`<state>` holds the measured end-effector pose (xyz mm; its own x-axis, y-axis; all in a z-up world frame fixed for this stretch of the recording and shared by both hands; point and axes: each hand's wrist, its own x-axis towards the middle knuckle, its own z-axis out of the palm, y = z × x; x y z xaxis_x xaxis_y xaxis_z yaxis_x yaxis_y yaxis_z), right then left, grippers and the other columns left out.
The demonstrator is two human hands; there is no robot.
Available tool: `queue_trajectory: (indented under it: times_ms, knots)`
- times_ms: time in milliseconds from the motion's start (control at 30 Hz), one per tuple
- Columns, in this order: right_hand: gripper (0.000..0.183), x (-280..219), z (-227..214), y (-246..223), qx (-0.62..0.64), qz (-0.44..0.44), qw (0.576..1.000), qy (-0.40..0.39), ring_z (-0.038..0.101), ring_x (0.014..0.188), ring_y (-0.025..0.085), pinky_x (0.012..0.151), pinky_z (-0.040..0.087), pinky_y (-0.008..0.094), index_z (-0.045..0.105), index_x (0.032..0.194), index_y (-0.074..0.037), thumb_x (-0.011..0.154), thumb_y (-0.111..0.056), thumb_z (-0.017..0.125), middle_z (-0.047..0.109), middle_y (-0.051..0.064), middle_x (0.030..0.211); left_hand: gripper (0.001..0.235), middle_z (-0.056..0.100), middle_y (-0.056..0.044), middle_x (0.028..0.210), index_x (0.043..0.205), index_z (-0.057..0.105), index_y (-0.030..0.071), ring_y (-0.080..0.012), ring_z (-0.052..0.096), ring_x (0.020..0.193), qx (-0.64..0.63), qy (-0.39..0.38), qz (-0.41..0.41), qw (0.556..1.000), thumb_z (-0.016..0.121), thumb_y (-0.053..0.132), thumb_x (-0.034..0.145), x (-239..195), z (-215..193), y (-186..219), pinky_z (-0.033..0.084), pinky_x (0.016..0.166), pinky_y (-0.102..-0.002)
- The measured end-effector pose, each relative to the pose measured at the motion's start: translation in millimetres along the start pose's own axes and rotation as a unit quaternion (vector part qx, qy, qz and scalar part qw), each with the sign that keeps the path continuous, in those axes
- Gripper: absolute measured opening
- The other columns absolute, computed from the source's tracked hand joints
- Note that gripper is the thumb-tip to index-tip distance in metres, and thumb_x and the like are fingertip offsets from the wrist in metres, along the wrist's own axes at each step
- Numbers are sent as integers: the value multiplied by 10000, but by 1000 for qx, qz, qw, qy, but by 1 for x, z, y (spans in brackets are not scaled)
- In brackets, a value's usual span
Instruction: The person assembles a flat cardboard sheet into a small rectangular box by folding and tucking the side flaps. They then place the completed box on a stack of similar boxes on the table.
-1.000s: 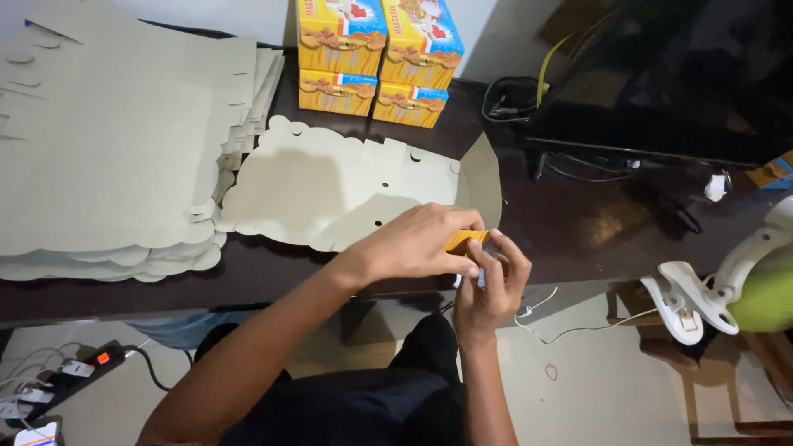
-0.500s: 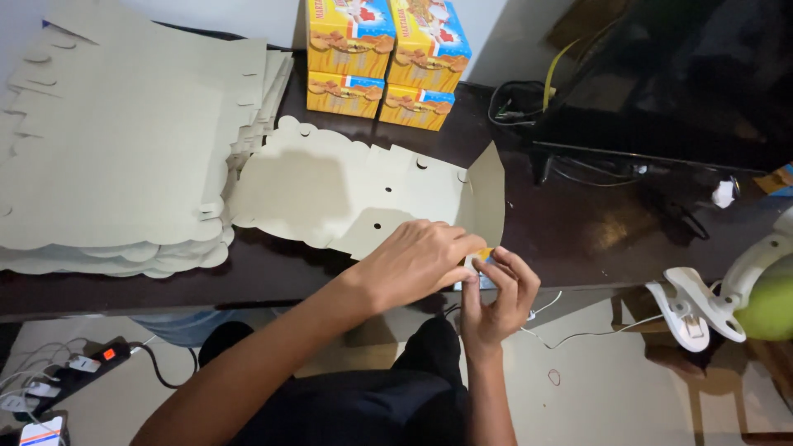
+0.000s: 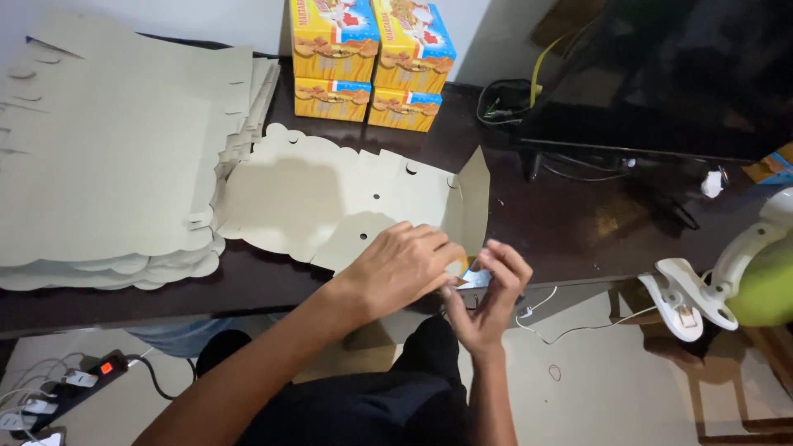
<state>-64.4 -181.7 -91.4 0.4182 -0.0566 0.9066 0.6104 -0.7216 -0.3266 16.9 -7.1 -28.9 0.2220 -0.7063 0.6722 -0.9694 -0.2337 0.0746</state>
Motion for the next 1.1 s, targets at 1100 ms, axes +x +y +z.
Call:
queue_trajectory:
  times_ms: [1100]
  knots:
    - [617,15,-56,33,198,278,940,21,345,1528,267,1129,458,407,288,1584,-75,1028,-180,535,374,191,1624,202,699,82,858,851,649,142,-145,631,804,-333,-85,79,936,611,-17,970,-31,-55,10,430,944,-353]
